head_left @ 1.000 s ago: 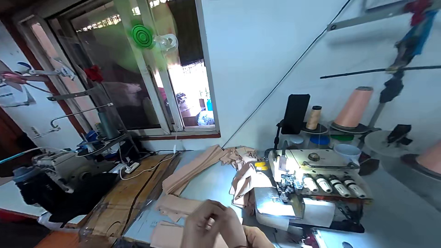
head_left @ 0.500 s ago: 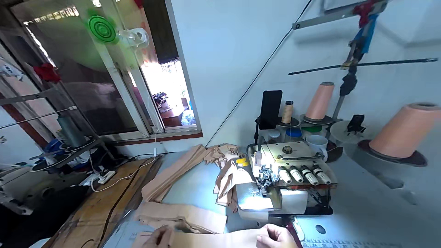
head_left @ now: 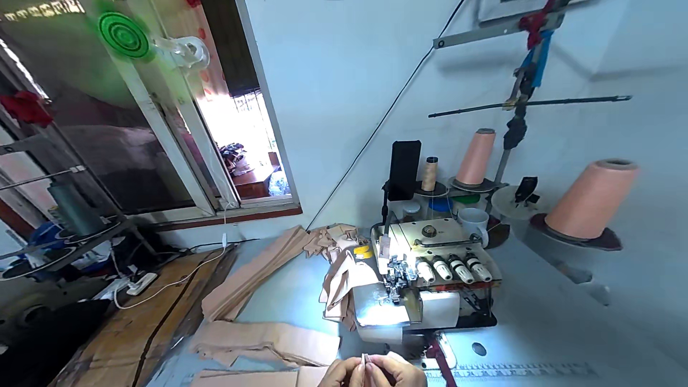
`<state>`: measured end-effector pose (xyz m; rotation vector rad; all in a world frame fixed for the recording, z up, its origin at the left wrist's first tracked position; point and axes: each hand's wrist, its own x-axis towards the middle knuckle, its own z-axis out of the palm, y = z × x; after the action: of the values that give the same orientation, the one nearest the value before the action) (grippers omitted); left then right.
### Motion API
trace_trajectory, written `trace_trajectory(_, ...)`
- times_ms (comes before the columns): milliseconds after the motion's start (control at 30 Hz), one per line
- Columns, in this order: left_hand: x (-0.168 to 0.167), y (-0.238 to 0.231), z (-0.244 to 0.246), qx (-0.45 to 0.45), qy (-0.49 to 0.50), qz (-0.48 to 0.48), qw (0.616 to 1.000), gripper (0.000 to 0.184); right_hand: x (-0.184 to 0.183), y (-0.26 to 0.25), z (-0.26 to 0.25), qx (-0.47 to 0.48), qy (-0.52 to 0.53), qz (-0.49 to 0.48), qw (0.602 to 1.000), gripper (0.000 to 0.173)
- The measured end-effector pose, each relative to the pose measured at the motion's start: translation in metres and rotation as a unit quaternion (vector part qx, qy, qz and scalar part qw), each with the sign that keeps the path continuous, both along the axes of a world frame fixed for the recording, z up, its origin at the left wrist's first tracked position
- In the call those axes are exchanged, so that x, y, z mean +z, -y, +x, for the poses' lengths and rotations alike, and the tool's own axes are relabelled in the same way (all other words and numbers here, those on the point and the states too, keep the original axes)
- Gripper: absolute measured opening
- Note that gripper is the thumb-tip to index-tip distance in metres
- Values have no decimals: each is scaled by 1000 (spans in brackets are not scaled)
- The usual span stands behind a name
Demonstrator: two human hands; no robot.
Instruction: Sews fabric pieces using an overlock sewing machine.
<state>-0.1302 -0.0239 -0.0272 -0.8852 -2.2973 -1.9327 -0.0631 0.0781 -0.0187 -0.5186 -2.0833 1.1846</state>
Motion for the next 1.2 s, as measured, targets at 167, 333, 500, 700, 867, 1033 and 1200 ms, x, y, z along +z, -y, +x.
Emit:
trace_trajectory(167,0,0,2,2,-22,1,1000,12,-1,1,1,12,-11,16,1000,15)
trace_trajectory(333,-4,2,-9,-47,-17,58,997,11,0,-4,1,84,-45,11,995,18)
trace_trajectory(500,-4,0,-43,-222,4,142,965,14,1,-7,-6,153,-140,-82,975,12)
trace_trajectory(700,35,-21,-65,-209,-42,70,975,10,12,-25,-13,112,-157,-154,969,10)
trace_trajectory(867,45,-65,-78,-191,-139,6,972,13,21,-38,-18,0,-168,-211,963,3)
trace_trajectory(1033,41,-97,-74,-149,-206,-67,965,12,15,-44,-18,-66,-181,-244,950,17)
trace_trajectory(1200,33,-90,-28,-12,-400,-182,898,15,1,-47,-16,-111,-178,-156,965,15)
